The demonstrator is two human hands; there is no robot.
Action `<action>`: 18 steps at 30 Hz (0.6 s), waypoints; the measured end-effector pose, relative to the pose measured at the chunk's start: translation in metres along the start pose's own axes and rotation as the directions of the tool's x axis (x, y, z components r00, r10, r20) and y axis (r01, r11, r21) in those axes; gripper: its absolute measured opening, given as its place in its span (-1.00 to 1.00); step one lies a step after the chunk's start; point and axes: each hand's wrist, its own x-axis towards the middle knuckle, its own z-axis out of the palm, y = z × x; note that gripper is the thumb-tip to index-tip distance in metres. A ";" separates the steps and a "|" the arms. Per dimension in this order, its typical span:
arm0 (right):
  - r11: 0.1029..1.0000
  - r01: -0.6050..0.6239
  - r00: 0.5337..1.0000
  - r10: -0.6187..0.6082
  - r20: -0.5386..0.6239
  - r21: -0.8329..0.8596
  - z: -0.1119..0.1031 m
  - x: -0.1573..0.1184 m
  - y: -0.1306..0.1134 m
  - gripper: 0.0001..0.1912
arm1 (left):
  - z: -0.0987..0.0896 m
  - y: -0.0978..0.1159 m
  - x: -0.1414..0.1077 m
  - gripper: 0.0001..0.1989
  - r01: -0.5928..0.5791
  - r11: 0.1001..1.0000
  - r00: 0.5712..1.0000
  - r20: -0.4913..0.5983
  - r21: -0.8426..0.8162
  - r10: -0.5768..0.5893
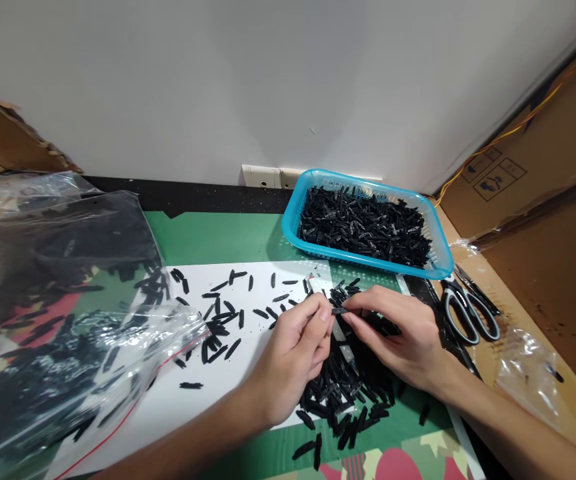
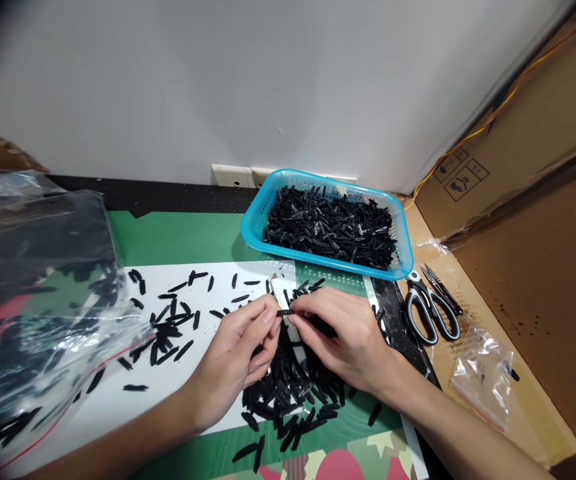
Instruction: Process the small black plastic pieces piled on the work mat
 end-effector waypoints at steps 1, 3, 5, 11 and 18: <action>1.000 0.001 1.000 -0.001 0.002 -0.002 0.000 0.000 0.000 -0.94 | 0.000 0.000 0.000 -0.54 0.003 1.000 1.000 -0.001 0.004 -0.003; 1.000 0.013 1.000 -0.013 0.005 -0.015 0.001 0.000 0.000 -0.93 | 0.000 0.000 0.000 -0.54 0.002 1.000 1.000 -0.006 0.012 -0.002; 0.997 0.058 0.998 -0.058 0.004 -0.058 0.002 -0.001 0.001 -0.92 | 0.000 0.001 0.000 -0.54 0.000 1.000 1.000 -0.007 0.012 0.000; 0.890 0.111 0.979 -0.174 -0.105 -0.443 -0.018 0.003 0.022 -0.86 | -0.001 0.001 0.001 -0.56 -0.016 1.000 1.000 -0.015 0.007 0.017; 0.871 -0.029 0.970 -0.095 -0.225 -0.490 -0.026 0.008 0.020 -0.78 | -0.004 0.009 -0.002 -0.61 -0.078 0.993 0.996 -0.054 -0.090 0.074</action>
